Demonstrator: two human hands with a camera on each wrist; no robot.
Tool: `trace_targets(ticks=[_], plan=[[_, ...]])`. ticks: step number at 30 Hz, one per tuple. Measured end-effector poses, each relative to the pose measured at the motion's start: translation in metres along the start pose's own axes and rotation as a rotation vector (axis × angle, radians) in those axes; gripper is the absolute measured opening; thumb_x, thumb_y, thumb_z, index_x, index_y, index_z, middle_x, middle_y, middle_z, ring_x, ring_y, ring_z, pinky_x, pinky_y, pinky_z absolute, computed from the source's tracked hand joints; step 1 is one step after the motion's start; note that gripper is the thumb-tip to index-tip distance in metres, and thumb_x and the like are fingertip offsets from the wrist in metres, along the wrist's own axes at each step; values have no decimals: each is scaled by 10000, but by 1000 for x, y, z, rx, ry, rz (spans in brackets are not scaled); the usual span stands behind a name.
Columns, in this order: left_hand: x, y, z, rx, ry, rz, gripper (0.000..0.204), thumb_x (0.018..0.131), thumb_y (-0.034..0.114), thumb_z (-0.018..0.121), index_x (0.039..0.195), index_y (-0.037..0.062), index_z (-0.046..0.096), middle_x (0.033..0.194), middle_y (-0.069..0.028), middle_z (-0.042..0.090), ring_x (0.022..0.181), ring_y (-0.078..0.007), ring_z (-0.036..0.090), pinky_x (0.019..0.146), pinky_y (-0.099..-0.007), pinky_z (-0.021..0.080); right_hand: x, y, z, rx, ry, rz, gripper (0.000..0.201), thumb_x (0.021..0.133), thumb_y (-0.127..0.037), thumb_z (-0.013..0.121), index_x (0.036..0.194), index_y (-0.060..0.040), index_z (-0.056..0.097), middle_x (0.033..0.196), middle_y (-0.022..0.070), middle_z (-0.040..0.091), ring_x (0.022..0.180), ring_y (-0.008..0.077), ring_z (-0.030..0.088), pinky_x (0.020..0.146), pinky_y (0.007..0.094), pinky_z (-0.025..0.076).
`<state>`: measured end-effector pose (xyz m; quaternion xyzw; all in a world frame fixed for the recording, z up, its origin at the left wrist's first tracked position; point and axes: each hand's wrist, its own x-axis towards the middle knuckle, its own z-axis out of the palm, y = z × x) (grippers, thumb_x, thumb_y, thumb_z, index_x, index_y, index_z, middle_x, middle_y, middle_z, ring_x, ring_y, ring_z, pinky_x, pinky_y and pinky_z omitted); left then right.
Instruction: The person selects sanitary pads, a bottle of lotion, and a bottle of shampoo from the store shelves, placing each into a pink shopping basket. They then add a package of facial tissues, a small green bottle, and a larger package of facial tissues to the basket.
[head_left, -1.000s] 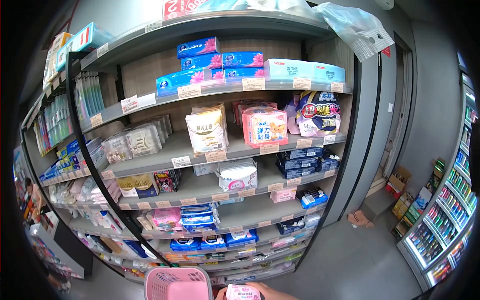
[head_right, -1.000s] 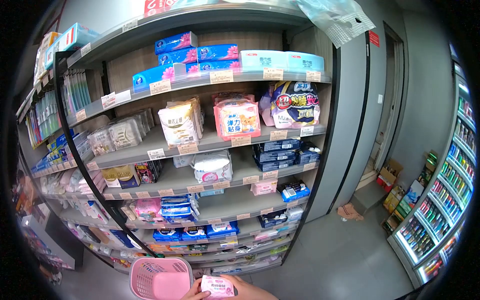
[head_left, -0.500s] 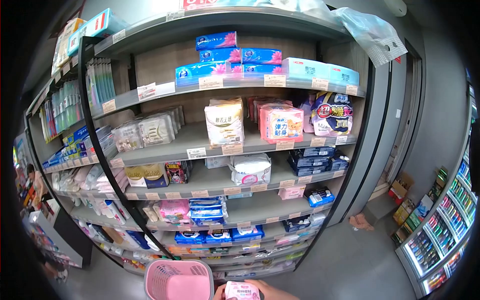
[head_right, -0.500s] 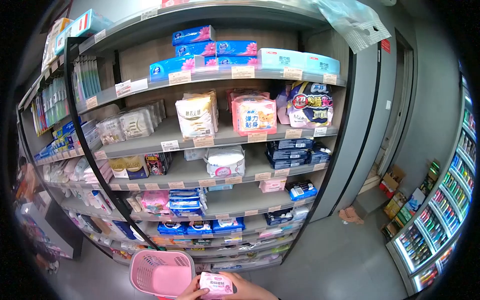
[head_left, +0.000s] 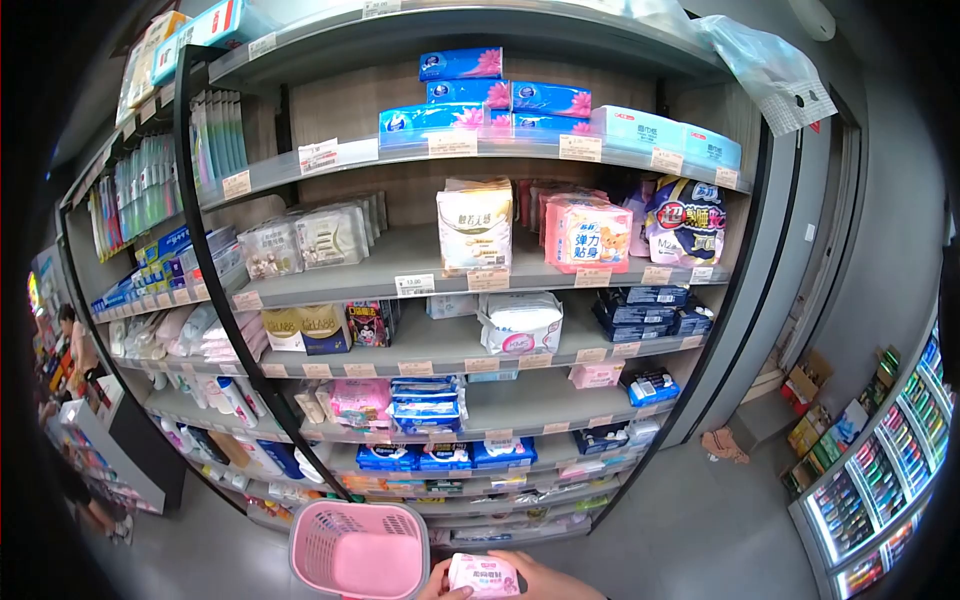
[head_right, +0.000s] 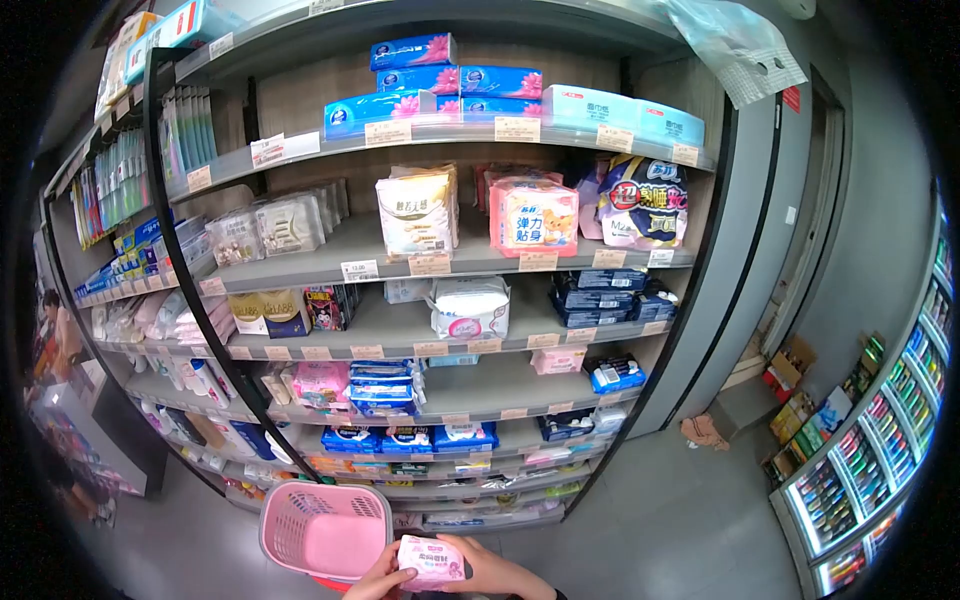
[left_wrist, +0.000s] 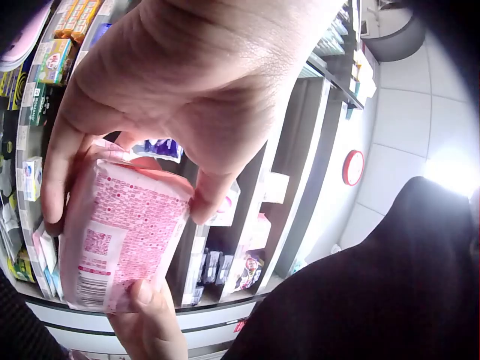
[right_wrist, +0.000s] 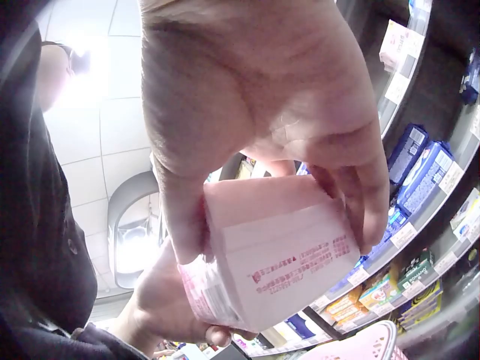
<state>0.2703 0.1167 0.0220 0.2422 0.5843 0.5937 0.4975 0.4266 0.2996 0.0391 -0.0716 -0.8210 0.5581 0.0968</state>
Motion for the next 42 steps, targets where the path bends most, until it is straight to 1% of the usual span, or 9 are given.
trace_targets(ticks=[1, 3, 4, 7, 9, 12, 15, 17, 42], plan=[[1, -4, -1, -4, 3, -5, 643, 910, 260, 634, 1453, 145, 309, 909, -48, 600, 433, -65, 402, 341, -220, 295, -2, 0, 2, -17, 38, -40, 716, 786, -338, 782, 1359, -55, 460, 1323, 196, 504, 1251, 322, 467, 1015, 437, 405], [5, -15, -4, 7, -4, 75, 663, 909, 263, 635, 1461, 133, 292, 975, -60, 598, 459, -66, 431, 341, -213, 276, 1, 15, 0, -29, -44, 36, 830, 782, -373, 785, 1419, -45, 365, 1387, 217, 428, 1304, 346, 417, 1061, 434, 368], [-1, -3, 0, -5, 16, 26, 656, 896, 223, 641, 1456, 112, 319, 1083, -98, 597, 666, -109, 580, 486, -219, 447, 2, 21, -1, -45, -123, 106, 947, 779, -407, 788, 1480, -36, 271, 1452, 237, 352, 1358, 369, 367, 1106, 432, 331], [8, -16, -10, 106, -41, -17, 669, 910, 167, 641, 1462, 85, 271, 1163, -82, 576, 955, -126, 579, 695, -257, 489, 1, 24, 0, -88, -132, 94, 955, 768, -394, 797, 1480, -38, 269, 1447, 235, 355, 1355, 371, 368, 1103, 423, 337], [-1, 15, 7, 53, 14, -128, 693, 894, 157, 661, 1467, 109, 275, 1002, -28, 574, 616, -28, 428, 420, -176, 262, 0, 15, -2, -55, -141, 135, 954, 765, -395, 799, 1480, -47, 273, 1436, 232, 367, 1349, 371, 373, 1100, 425, 340], [1, 9, 4, 34, -10, -138, 692, 894, 137, 659, 1469, 110, 275, 1011, -25, 579, 632, -25, 432, 439, -176, 279, -2, 15, -2, -62, -119, 131, 947, 763, -384, 804, 1482, -62, 278, 1426, 228, 378, 1336, 374, 388, 1095, 422, 344], [3, -1, 2, -33, -22, -75, 699, 893, 118, 655, 1475, 93, 268, 1096, -51, 582, 765, -52, 512, 548, -178, 378, -4, 19, 3, -63, -62, 80, 935, 746, -353, 826, 1469, -66, 308, 1393, 217, 424, 1296, 361, 435, 1073, 413, 373], [4, -7, -2, -79, -27, -35, 712, 876, 78, 687, 1451, 47, 269, 1224, -127, 552, 1140, -183, 534, 941, -319, 457, -4, 18, 4, -50, -67, 107, 951, 739, -360, 832, 1472, -64, 302, 1410, 221, 411, 1303, 360, 429, 1079, 415, 366], [3, -19, -35, -163, -3, -45, 720, 876, 54, 680, 1465, 36, 267, 1249, -116, 541, 1151, -176, 531, 962, -317, 437, 27, 17, 18, -16, -180, 190, 993, 767, -439, 788, 1506, -95, 220, 1480, 225, 315, 1366, 391, 353, 1100, 432, 339]])
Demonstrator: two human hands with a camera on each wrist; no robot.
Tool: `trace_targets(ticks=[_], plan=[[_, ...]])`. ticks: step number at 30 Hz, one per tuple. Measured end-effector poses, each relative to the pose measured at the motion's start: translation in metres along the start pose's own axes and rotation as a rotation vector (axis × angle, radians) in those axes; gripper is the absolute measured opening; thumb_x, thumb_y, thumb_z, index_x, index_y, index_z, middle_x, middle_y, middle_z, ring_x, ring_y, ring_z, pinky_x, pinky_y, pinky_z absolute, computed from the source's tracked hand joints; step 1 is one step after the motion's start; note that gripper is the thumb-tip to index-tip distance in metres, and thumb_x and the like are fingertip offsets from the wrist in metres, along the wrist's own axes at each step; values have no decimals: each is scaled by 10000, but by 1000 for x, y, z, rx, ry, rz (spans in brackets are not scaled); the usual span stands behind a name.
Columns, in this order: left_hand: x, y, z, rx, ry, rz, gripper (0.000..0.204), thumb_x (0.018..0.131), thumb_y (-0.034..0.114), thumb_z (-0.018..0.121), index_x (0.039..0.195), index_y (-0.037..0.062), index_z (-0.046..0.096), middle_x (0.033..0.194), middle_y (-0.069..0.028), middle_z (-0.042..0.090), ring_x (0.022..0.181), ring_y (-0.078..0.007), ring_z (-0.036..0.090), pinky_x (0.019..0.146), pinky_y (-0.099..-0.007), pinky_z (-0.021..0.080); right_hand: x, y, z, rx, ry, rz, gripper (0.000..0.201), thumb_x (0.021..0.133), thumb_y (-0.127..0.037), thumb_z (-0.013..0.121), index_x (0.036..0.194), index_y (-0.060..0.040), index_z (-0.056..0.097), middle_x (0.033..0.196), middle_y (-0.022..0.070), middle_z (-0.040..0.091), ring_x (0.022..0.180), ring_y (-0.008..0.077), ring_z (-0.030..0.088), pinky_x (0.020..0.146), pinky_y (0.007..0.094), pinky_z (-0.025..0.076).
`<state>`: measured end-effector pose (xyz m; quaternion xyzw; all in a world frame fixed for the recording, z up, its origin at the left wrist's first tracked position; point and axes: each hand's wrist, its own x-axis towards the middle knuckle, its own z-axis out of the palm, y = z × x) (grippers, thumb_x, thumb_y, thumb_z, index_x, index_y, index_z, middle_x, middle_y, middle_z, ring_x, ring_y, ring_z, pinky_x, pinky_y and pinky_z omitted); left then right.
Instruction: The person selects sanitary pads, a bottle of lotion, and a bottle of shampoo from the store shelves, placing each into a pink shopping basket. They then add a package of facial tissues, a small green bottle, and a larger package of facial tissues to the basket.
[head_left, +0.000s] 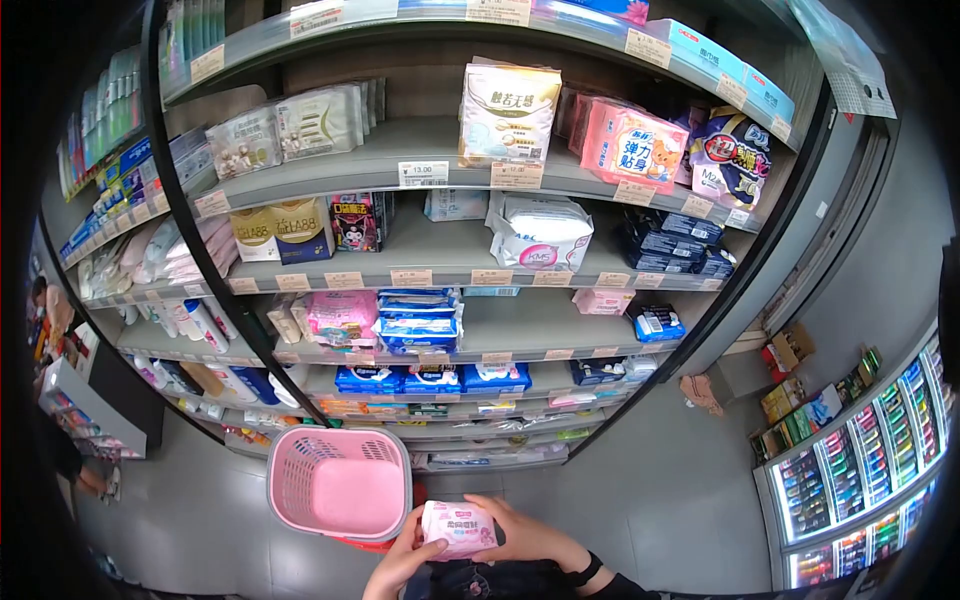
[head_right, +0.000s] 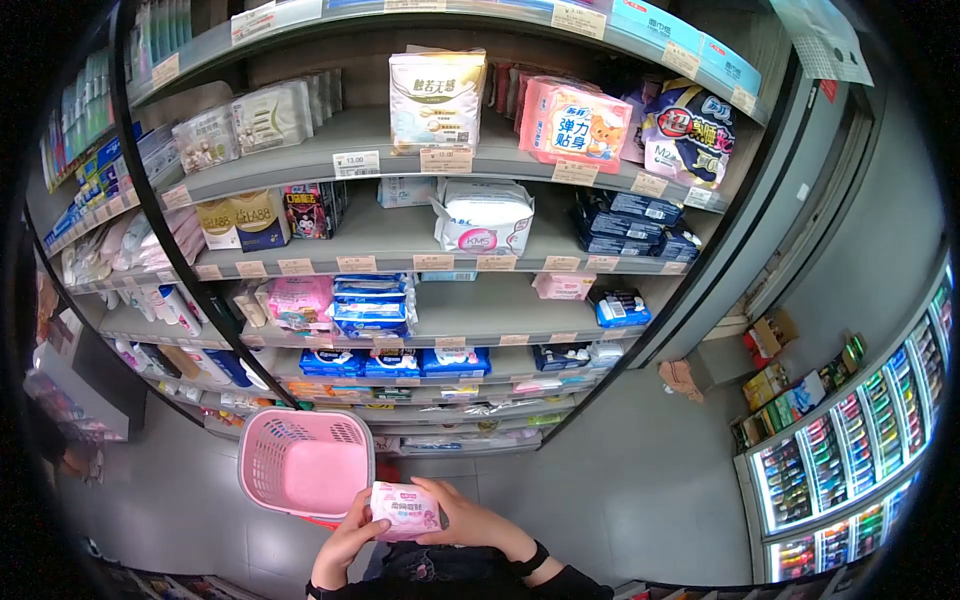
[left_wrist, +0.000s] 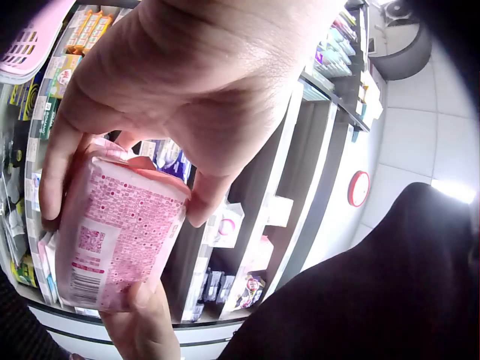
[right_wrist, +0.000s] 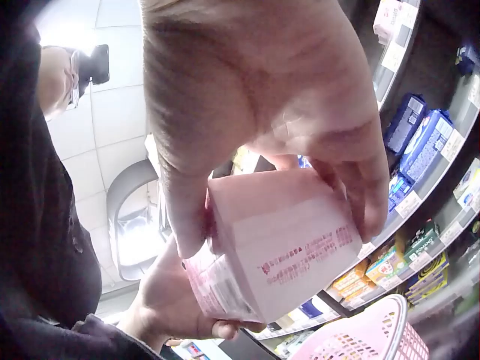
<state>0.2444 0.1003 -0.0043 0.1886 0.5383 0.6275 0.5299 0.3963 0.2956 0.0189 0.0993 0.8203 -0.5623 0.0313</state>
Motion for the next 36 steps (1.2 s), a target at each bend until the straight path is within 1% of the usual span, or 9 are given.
trace_targets(ticks=[4, 12, 15, 17, 18, 21, 31, 34, 36], plan=[[2, 8, -8, 14, -33, -17, 688, 883, 52, 634, 1469, 74, 275, 1287, -121, 521, 1175, -209, 521, 992, -337, 423, 10, -7, 1, -19, 6, -3, 975, 768, -421, 789, 1503, -108, 230, 1451, 224, 336, 1346, 395, 375, 1090, 432, 350], [-1, 38, -31, 50, 42, -59, 801, 775, -40, 646, 1476, 91, 281, 1324, -125, 489, 1205, -210, 502, 981, -335, 437, 40, -18, 17, -22, 12, 1, 996, 769, -393, 799, 1515, -111, 205, 1472, 207, 316, 1333, 386, 394, 1098, 424, 346], [-2, 44, -38, -23, 48, -10, 877, 723, -79, 642, 1490, 99, 255, 1358, -129, 466, 1233, -224, 494, 994, -331, 433, 47, -28, 22, 85, 72, 3, 1039, 763, -323, 825, 1525, -99, 156, 1475, 217, 312, 1334, 344, 405, 1101, 415, 350], [-3, 51, -43, -86, 36, -8, 913, 700, -99, 637, 1497, 103, 240, 1367, -129, 462, 1243, -231, 492, 997, -333, 433, 53, -26, 26, 413, 116, 44, 1063, 756, -214, 844, 1529, -93, 125, 1471, 223, 320, 1306, 285, 441, 1079, 400, 386], [-3, 54, -46, -143, 20, 5, 950, 676, -119, 632, 1505, 107, 225, 1377, -129, 457, 1253, -237, 489, 1000, -336, 433, 57, -19, 30, 333, 180, -55, 1054, 780, -280, 829, 1532, -107, 111, 1391, 220, 407, 1164, 257, 535, 949, 364, 487], [-4, 57, -56, -149, -17, 0, 980, 661, -142, 617, 1515, 114, 208, 1385, -127, 453, 1255, -242, 487, 994, -335, 437, 59, -24, 31, 441, 92, 11, 1051, 783, -282, 829, 1533, -113, 113, 1351, 205, 438, 1108, 244, 569, 954, 364, 481], [-11, 59, -66, -148, -67, 37, 1045, 658, -165, 634, 1538, 151, 167, 1401, -122, 441, 1268, -251, 477, 977, -357, 457, 69, -24, 36, 578, 21, 29, 840, 799, -39, 773, 1458, -113, 258, 1255, 121, 522, 1062, 181, 599, 892, 326, 508], [-10, 53, -64, -233, -58, 82, 1064, 702, -176, 644, 1550, 176, 106, 1404, -158, 432, 1252, -278, 499, 931, -389, 511, 71, -20, 29, 585, 61, 53, 815, 785, -8, 770, 1428, -111, 280, 1248, 109, 525, 1083, 175, 586, 901, 325, 505], [-11, 49, -72, -196, -58, 72, 1001, 720, -169, 634, 1536, 159, 155, 1392, -167, 444, 1226, -273, 524, 922, -381, 518, 69, -26, 11, 612, 150, 58, 823, 781, 2, 766, 1428, -114, 269, 1244, 108, 528, 1095, 178, 579, 906, 322, 503]])
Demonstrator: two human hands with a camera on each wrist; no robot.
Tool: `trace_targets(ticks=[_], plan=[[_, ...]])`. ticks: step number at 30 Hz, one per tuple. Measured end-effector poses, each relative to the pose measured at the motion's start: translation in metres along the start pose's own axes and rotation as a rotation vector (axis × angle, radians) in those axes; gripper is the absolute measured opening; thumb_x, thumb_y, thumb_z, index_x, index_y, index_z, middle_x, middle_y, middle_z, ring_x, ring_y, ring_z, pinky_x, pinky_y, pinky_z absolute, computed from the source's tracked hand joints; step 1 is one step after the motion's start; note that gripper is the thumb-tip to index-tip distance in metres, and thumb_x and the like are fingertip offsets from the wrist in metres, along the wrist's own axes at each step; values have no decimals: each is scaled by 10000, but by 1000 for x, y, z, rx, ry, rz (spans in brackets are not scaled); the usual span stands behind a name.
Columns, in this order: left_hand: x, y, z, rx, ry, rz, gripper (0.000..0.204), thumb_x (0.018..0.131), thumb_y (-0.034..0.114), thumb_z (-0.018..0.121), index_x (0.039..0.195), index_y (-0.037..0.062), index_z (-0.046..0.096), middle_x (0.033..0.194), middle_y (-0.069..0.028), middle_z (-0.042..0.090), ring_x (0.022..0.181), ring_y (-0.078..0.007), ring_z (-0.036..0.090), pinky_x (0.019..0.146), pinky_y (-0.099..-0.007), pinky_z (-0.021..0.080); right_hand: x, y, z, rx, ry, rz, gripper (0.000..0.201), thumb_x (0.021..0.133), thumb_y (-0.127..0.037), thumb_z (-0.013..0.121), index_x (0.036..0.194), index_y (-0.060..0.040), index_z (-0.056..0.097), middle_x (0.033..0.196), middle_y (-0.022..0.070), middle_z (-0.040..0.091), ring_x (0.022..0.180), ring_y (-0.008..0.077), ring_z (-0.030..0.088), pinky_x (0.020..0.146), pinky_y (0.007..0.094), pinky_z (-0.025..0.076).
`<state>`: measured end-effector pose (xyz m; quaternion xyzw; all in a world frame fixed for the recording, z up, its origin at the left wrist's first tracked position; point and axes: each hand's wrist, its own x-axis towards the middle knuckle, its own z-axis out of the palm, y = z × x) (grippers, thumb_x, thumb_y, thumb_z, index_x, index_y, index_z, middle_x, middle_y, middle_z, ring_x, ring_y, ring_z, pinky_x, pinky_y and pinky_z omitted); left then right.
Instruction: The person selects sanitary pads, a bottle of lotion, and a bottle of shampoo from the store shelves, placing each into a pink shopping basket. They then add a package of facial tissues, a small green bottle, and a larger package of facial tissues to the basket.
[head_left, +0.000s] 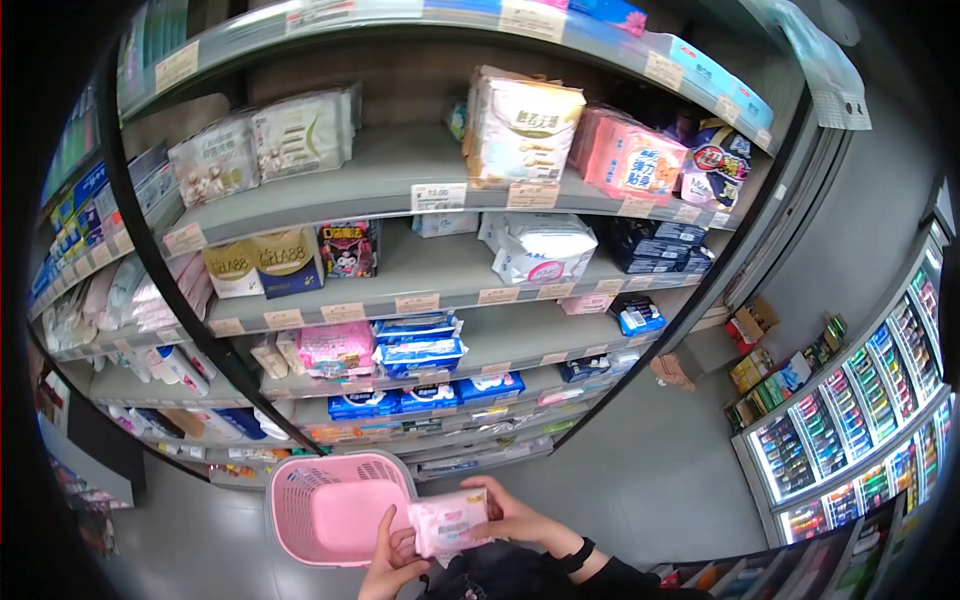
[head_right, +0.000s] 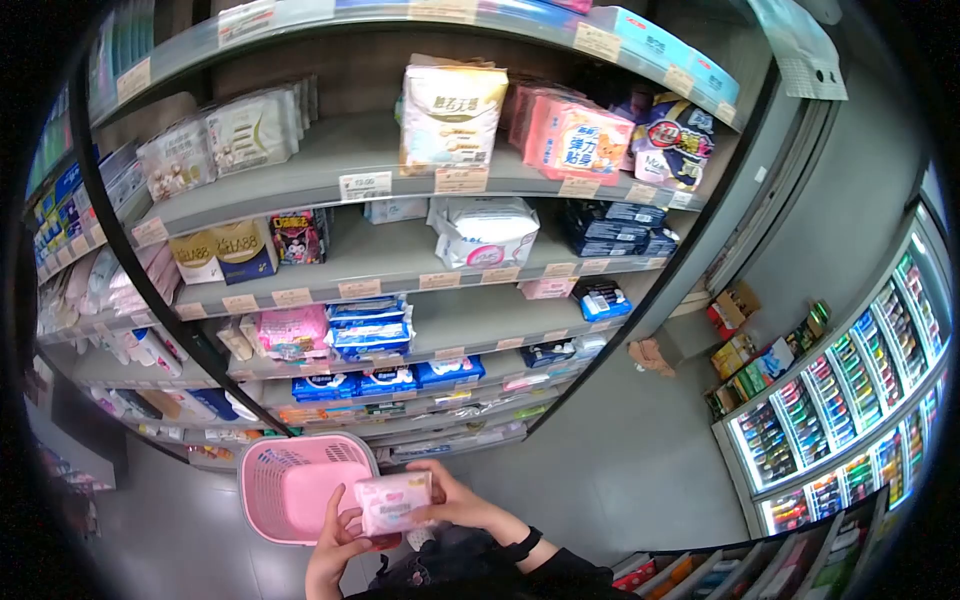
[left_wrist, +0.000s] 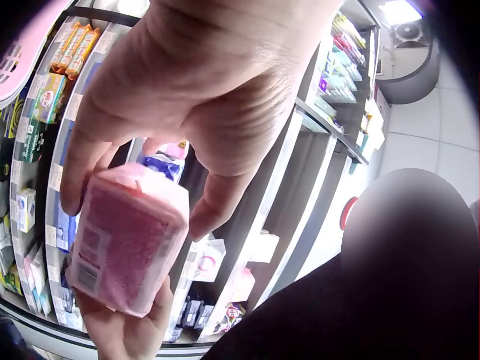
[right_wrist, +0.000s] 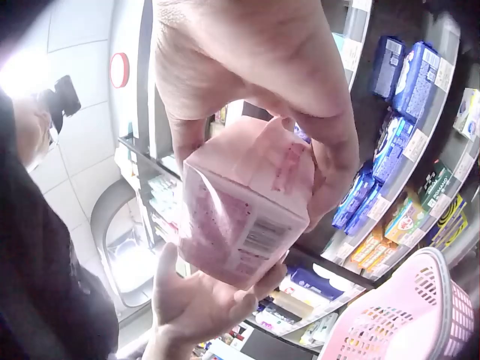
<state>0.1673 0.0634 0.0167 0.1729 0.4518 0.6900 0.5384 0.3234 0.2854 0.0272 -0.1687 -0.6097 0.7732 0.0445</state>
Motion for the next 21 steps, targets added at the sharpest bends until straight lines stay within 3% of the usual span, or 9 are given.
trace_targets(ticks=[3, 5, 7, 8, 10, 15, 17, 19, 21], plan=[[-1, -1, -6, 97, 20, 6, 819, 777, -130, 619, 1481, 109, 276, 1336, -172, 496, 1161, -258, 575, 905, -364, 526, -2, -2, -41, 123, 280, -60, 905, 741, 17, 782, 1438, -131, 224, 1257, 124, 544, 1160, 229, 548, 950, 374, 488], [-2, 1, 1, 161, 28, 28, 701, 817, -99, 614, 1441, 77, 349, 1293, -167, 537, 1122, -247, 602, 898, -356, 528, -4, -8, -84, 151, 439, -221, 885, 725, 11, 784, 1420, -119, 252, 1281, 134, 532, 1175, 242, 538, 969, 392, 475], [-5, 6, 13, 212, 82, 76, 636, 877, 175, 648, 1438, 82, 364, 1214, -131, 563, 1005, -180, 601, 787, -285, 529, -8, -31, -126, 90, 627, -337, 897, 670, -8, 806, 1408, -102, 305, 1243, 94, 534, 1174, 217, 524, 974, 352, 462], [-6, 8, 16, 214, 81, 86, 636, 877, 175, 648, 1438, 82, 364, 1214, -131, 563, 1005, -180, 601, 787, -285, 529, -10, -44, -146, 40, 663, -421, 841, 670, -5, 802, 1374, -101, 352, 1227, 77, 533, 1178, 203, 515, 971, 339, 458], [-6, 11, 20, 157, 90, -37, 614, 858, 131, 649, 1417, 63, 402, 1267, -134, 542, 1187, -230, 525, 978, -353, 467, -12, -63, -196, -35, 733, -519, 803, 664, 38, 787, 1349, -102, 393, 1226, 71, 539, 1165, 206, 537, 970, 354, 466], [7, 5, 40, 175, 196, -34, 606, 856, 138, 655, 1408, 76, 413, 1242, -113, 559, 1131, -200, 556, 923, -337, 498, 0, -106, -288, -244, 708, -664, 756, 660, 155, 736, 1282, -113, 400, 1207, 56, 522, 1130, 206, 567, 909, 339, 512], [16, 4, 50, 185, 224, -22, 596, 855, 142, 658, 1399, 79, 424, 1230, -106, 568, 1110, -189, 566, 907, -329, 506, 4, -108, -316, -219, 667, -596, 746, 648, 166, 729, 1264, -105, 405, 1200, 62, 514, 1135, 193, 554, 925, 319, 495], [25, -3, 57, 163, 210, -16, 568, 861, 167, 666, 1377, 84, 444, 1204, -101, 588, 1056, -171, 592, 868, -313, 520, 19, -98, -352, -538, 784, -531, 718, 644, 160, 730, 1238, -99, 421, 1160, 44, 521, 1103, 161, 554, 917, 298, 487], [33, -16, 61, 159, 237, -3, 552, 866, 171, 664, 1368, 83, 452, 1191, -99, 597, 1015, -169, 607, 831, -306, 529, 23, -95, -363, -382, 725, -546, 692, 649, 189, 683, 1235, -87, 437, 1198, 42, 509, 1128, 160, 535, 955, 296, 459]])
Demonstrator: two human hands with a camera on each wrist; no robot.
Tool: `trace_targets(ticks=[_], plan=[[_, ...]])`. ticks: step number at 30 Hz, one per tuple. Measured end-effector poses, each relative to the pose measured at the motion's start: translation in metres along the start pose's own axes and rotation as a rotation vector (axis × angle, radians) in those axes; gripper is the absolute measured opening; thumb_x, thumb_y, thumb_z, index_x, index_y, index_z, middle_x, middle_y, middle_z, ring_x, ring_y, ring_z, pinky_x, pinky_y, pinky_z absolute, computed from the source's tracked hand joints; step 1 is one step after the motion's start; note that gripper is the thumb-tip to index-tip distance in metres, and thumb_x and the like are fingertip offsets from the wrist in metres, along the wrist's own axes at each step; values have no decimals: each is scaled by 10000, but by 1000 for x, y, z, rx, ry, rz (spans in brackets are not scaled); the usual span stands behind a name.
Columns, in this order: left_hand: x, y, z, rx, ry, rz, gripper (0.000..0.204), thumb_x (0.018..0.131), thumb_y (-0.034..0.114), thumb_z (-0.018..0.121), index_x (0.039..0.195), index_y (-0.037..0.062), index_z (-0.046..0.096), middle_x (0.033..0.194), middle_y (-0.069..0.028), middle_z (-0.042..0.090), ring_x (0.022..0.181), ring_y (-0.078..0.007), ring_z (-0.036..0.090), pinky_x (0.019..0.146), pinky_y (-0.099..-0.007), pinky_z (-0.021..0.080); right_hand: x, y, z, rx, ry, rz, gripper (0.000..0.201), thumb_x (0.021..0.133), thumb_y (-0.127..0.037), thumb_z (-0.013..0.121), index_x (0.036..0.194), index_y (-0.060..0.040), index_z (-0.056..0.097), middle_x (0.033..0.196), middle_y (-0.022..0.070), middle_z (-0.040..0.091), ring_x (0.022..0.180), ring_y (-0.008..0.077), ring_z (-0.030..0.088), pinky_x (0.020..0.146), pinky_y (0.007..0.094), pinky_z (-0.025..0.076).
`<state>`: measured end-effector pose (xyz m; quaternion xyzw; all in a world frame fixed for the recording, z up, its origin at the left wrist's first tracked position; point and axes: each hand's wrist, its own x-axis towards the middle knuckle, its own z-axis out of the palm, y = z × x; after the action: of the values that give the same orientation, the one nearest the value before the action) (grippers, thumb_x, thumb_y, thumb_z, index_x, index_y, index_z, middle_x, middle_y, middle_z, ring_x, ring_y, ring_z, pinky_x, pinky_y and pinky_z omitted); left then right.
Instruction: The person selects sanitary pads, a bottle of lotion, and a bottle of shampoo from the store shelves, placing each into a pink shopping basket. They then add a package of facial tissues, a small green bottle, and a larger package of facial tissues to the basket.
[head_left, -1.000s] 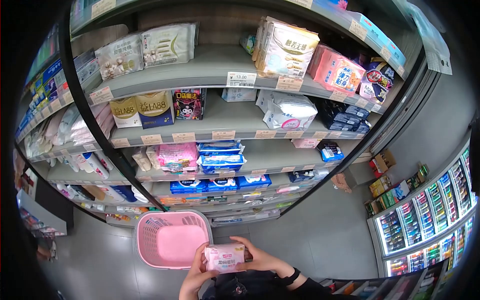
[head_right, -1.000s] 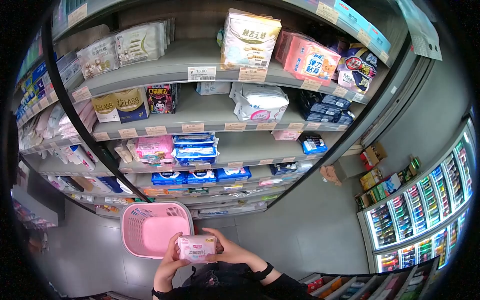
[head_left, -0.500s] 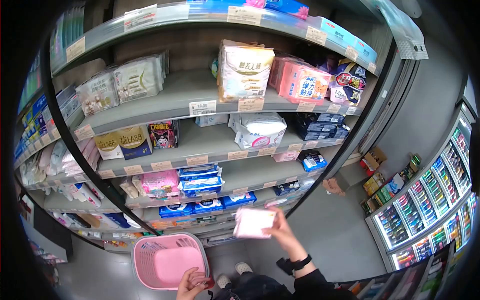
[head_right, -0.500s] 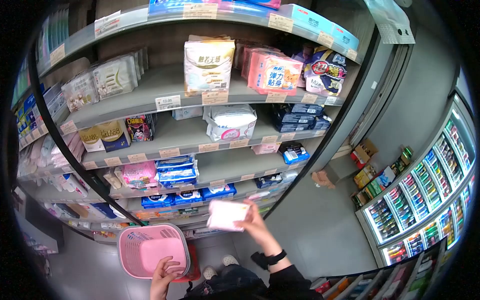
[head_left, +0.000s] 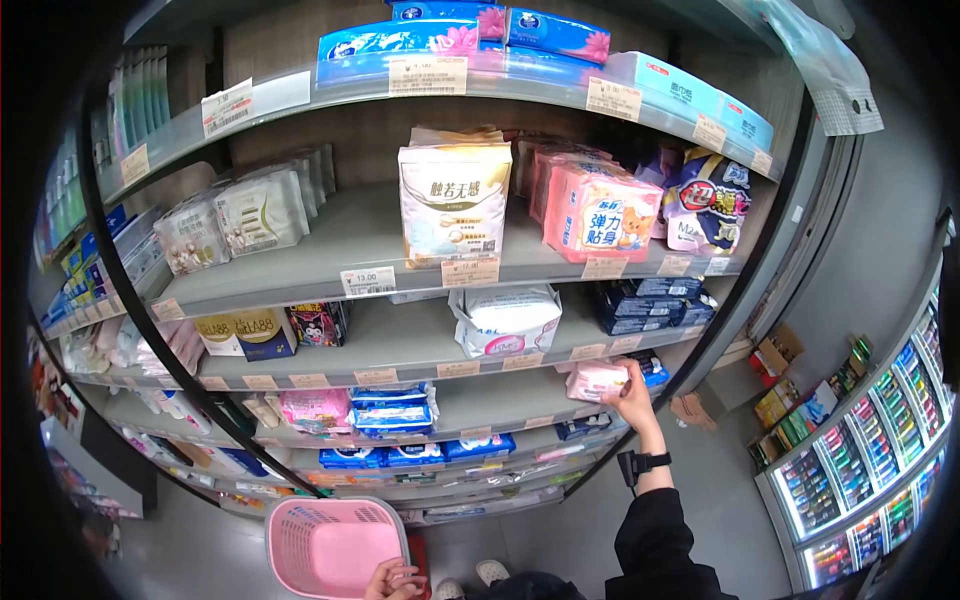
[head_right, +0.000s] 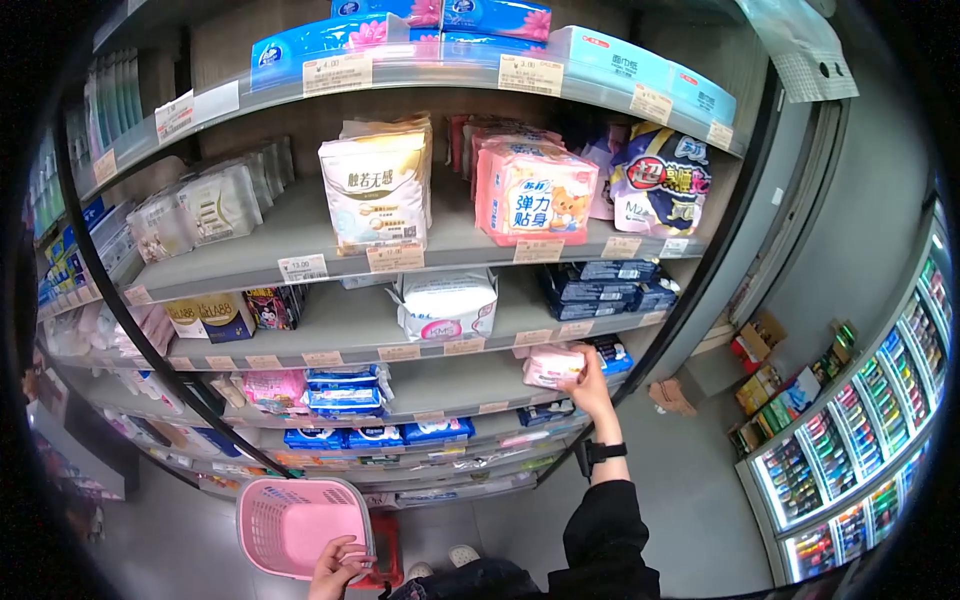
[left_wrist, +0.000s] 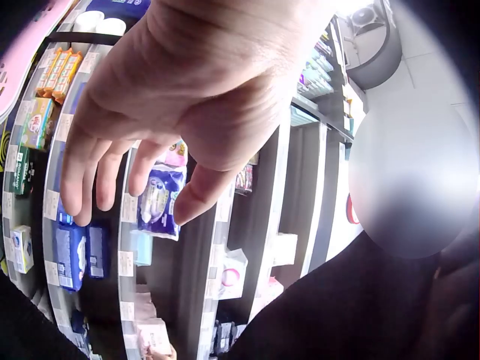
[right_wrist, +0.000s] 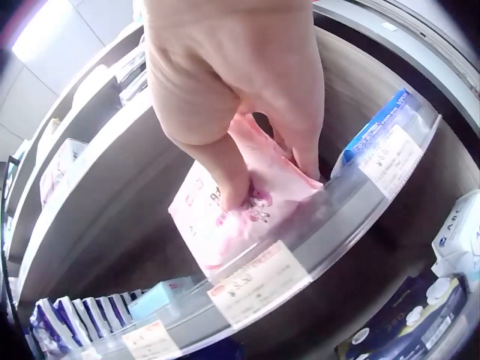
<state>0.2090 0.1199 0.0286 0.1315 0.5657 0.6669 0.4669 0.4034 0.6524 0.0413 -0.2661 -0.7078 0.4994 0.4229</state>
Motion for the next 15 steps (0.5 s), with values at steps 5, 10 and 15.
trace_targets(ticks=[5, 10, 15], plan=[[12, -6, 27, 69, 47, 16, 526, 878, 182, 654, 1358, 78, 464, 1175, -97, 612, 922, -163, 633, 733, -295, 543, 3, 1, -6, -84, -45, -47, 673, 709, 210, 624, 1292, -66, 433, 1303, 86, 510, 1232, 217, 510, 1026, 329, 418], [25, -17, 48, 37, 5, 111, 543, 875, 210, 673, 1360, 78, 469, 1162, -82, 613, 901, -149, 637, 727, -282, 539, 2, 9, -10, -300, 43, -115, 619, 705, 164, 624, 1268, -53, 484, 1281, 142, 532, 1215, 306, 529, 962, 368, 458], [26, -20, 64, -38, 102, 20, 439, 912, 39, 613, 1323, 8, 459, 1150, -131, 632, 1046, -237, 642, 892, -344, 528, -20, -9, 8, -682, 327, -418, 502, 763, 82, 580, 1251, -18, 514, 1271, 177, 512, 1200, 344, 497, 962, 374, 423]])
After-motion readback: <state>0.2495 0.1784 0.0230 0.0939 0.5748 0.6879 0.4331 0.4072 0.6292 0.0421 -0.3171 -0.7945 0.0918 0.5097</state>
